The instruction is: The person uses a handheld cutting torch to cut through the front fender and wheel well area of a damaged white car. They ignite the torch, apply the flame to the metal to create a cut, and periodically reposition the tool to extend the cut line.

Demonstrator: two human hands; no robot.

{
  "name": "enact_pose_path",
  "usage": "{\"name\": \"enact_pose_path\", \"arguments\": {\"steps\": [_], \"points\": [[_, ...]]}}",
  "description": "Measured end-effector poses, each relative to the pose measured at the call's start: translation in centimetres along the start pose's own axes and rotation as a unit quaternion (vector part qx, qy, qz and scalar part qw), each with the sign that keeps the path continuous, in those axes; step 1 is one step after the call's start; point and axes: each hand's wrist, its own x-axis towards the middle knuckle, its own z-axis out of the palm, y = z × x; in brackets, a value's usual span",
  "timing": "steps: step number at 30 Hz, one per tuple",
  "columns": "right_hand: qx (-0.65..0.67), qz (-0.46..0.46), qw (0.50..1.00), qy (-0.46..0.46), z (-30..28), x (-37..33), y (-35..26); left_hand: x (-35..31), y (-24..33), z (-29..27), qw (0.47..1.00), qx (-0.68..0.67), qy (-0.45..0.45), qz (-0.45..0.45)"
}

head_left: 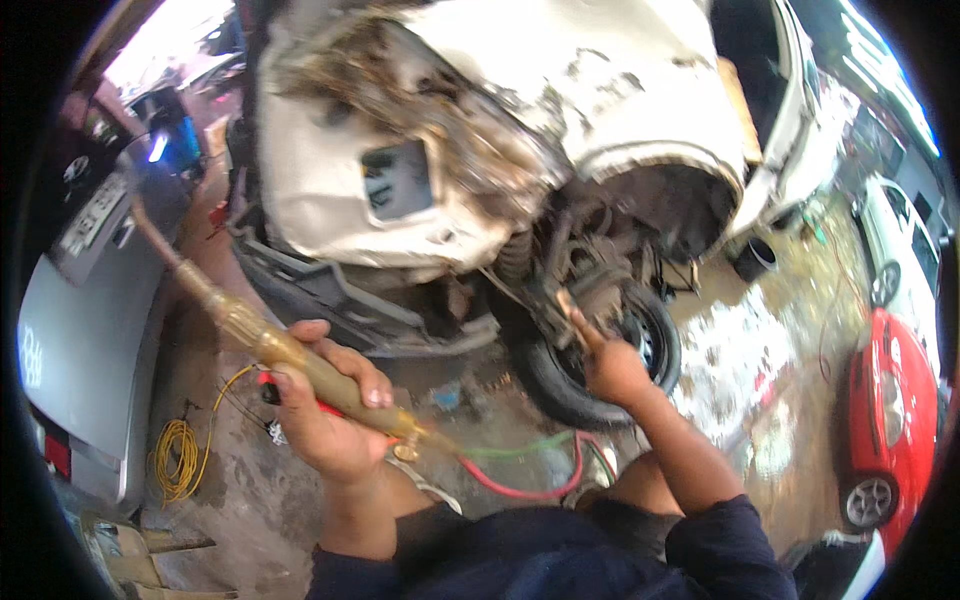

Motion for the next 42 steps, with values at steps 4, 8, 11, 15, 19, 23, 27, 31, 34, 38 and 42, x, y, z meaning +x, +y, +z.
{"name": "enact_pose_path", "arguments": {"steps": [4,8,11,15,19,23,27,31,34,38,42], "points": [[0.028,0.141,0.963,-0.229,7.2,-8.9,4.1,-4.0,-1.8,1.9,0.996,0.043,-0.015,-0.076],[0.174,0.002,0.979,-0.107,8.8,-11.4,3.2,-8.0,-3.8,4.3,0.991,0.042,-0.032,-0.125],[0.543,-0.097,0.822,-0.143,4.9,-13.5,0.1,-10.8,-5.2,5.9,0.984,0.03,-0.046,-0.168],[0.522,-0.165,0.835,-0.054,-0.5,-17.8,-4.5,-13.7,-7.5,8.7,0.973,-0.005,-0.044,-0.227],[0.524,-0.06,0.848,-0.055,-1.1,-19.7,-3.8,-15.7,-9.7,11.1,0.94,-0.029,-0.092,-0.327],[0.632,0.102,0.761,-0.107,0.1,-22.5,-2.7,-16.0,-12.8,12.7,0.874,0.077,-0.193,-0.44],[0.686,0.199,0.698,-0.053,0.0,-24.4,-1.5,-14.9,-14.4,11.5,0.804,0.27,-0.359,-0.389],[0.654,0.196,0.728,0.057,0.7,-22.8,2.1,-13.4,-11.0,5.5,0.776,0.412,-0.388,-0.277],[0.683,0.289,0.662,0.105,3.4,-19.1,6.1,-10.9,-7.0,-0.5,0.735,0.555,-0.376,-0.101],[0.649,0.347,0.648,0.199,9.1,-12.9,11.7,-10.4,-3.4,-8.3,0.65,0.689,-0.314,-0.061],[0.544,0.415,0.679,0.267,15.1,-6.8,20.0,-11.1,-3.4,-14.4,0.557,0.725,-0.406,0.01]]}}
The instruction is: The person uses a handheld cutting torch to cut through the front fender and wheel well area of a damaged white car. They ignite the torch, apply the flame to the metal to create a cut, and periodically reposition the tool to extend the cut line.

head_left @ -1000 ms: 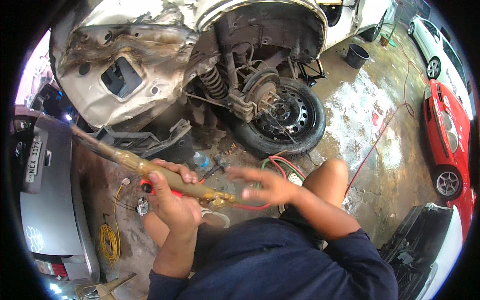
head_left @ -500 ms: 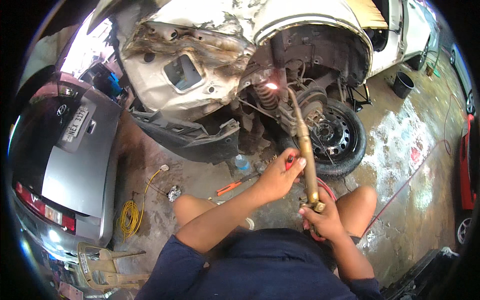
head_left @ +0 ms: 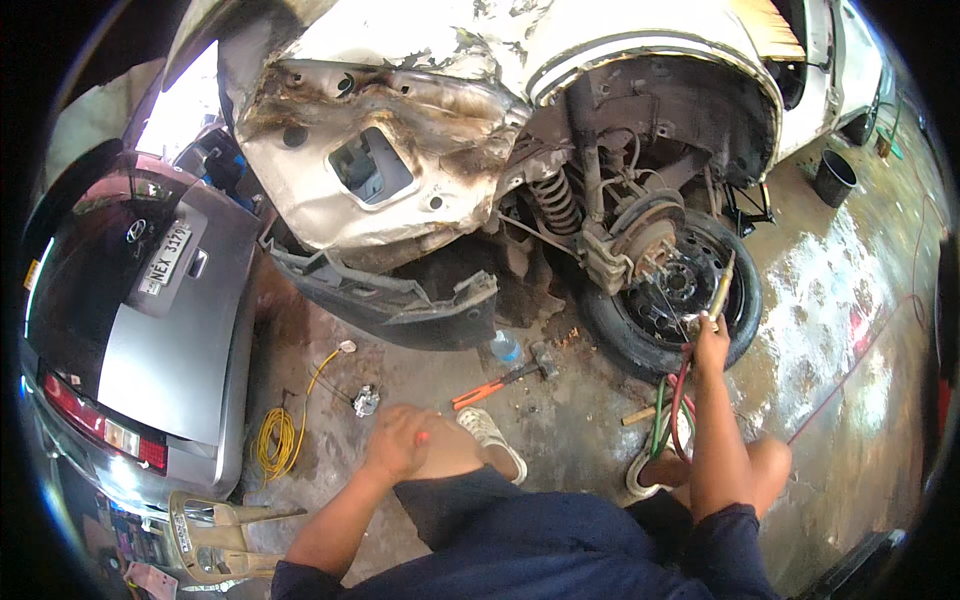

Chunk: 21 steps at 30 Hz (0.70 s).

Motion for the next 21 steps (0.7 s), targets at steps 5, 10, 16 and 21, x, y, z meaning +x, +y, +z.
{"name": "enact_pose_path", "arguments": {"steps": [5,10,16,21], "points": [[-0.302,-0.087,0.944,0.104,0.1,11.7,5.5,-0.1,-2.3,2.1,0.994,0.09,-0.026,0.058],[-0.281,-0.084,0.956,-0.025,-1.6,20.6,11.0,2.1,-3.6,2.2,0.994,0.085,-0.06,0.012],[-0.432,-0.077,0.893,-0.103,-2.7,26.7,18.8,5.7,-5.7,4.5,0.991,0.076,-0.108,0.018],[-0.427,-0.071,0.867,-0.246,5.1,22.7,16.2,9.2,-6.6,6.4,0.953,0.091,-0.285,-0.046]]}}
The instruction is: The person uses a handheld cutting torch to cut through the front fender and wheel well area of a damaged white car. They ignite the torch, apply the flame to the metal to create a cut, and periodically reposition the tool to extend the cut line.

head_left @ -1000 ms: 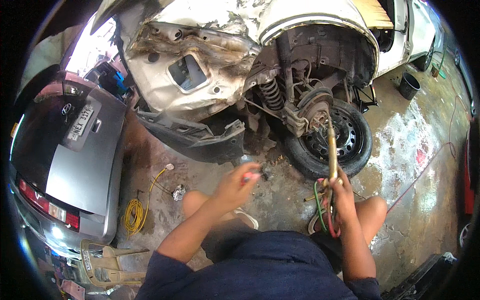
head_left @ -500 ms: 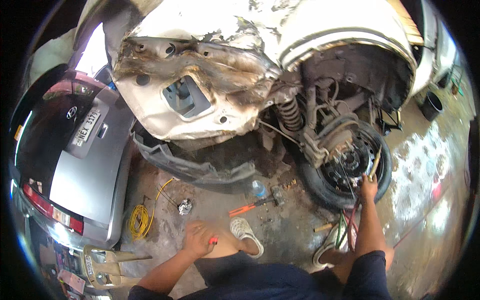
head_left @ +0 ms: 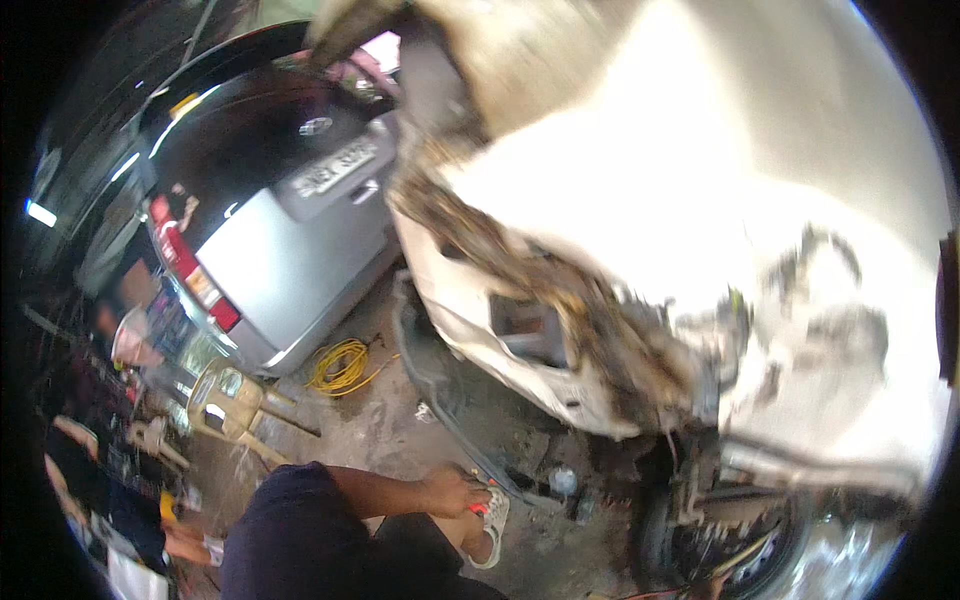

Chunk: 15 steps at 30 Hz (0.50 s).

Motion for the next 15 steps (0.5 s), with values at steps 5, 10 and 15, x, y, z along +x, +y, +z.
{"name": "enact_pose_path", "arguments": {"steps": [5,10,15], "points": [[-0.045,-0.081,0.962,-0.256,1.4,-7.3,-19.9,-1.0,1.8,-5.5,0.996,-0.004,0.085,-0.007],[-0.095,-0.087,0.854,-0.505,-4.0,-19.4,-36.0,-8.8,6.9,-12.8,0.971,-0.232,-0.022,-0.061],[-0.199,-0.016,0.72,-0.664,-13.6,-27.6,-46.8,-15.9,10.2,-16.6,0.908,-0.395,-0.054,-0.126]]}}
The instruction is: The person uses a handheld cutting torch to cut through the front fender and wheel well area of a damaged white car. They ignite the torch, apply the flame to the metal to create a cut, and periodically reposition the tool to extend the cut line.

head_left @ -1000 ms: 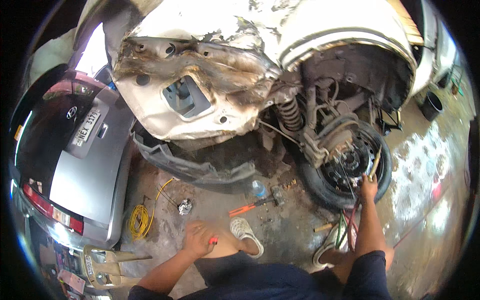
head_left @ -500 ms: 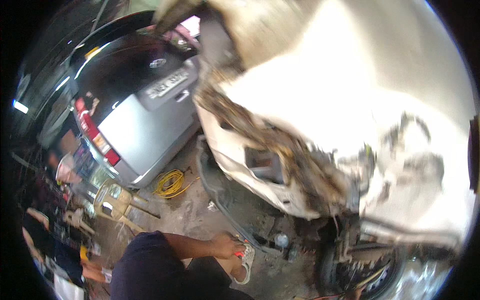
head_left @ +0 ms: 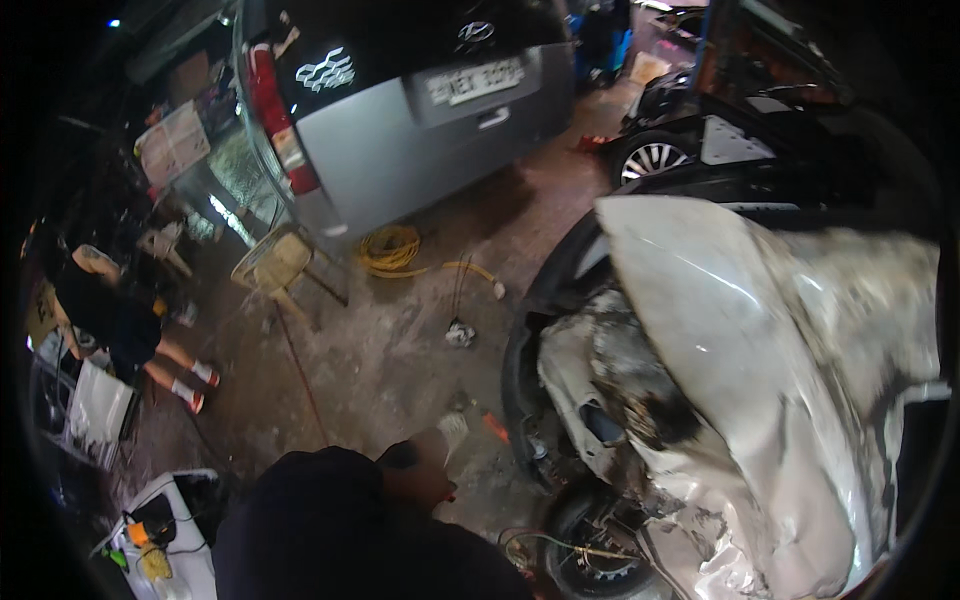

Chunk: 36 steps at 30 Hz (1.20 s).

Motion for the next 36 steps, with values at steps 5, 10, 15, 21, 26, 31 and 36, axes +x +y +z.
{"name": "enact_pose_path", "arguments": {"steps": [5,10,15,21,26,31,36], "points": [[-0.095,0.081,0.991,-0.042,-0.8,-11.3,-18.0,-2.7,-4.9,-4.3,0.993,-0.111,-0.001,-0.049],[-0.022,-0.207,0.965,0.161,-3.6,-25.2,-43.9,-9.3,-15.2,-11.8,0.958,-0.202,0.007,-0.204],[-0.304,-0.32,0.451,0.776,-10.2,-37.3,-58.6,-18.5,-26.7,-20.0,0.94,-0.147,0.062,-0.3],[-0.392,-0.092,0.333,0.853,-19.5,-36.3,-62.5,-21.0,-30.1,-28.6,0.921,-0.178,0.083,-0.337],[-0.548,0.066,0.262,0.792,-22.5,-34.8,-60.4,-14.0,-29.2,-37.8,0.962,-0.156,0.102,-0.2],[-0.425,0.069,0.378,0.819,-21.1,-35.6,-58.8,-4.5,-30.8,-50.0,0.985,-0.126,0.067,-0.094],[-0.217,0.131,0.393,0.884,-18.2,-35.0,-58.2,5.5,-32.9,-62.2,0.995,-0.035,0.06,-0.07]]}}
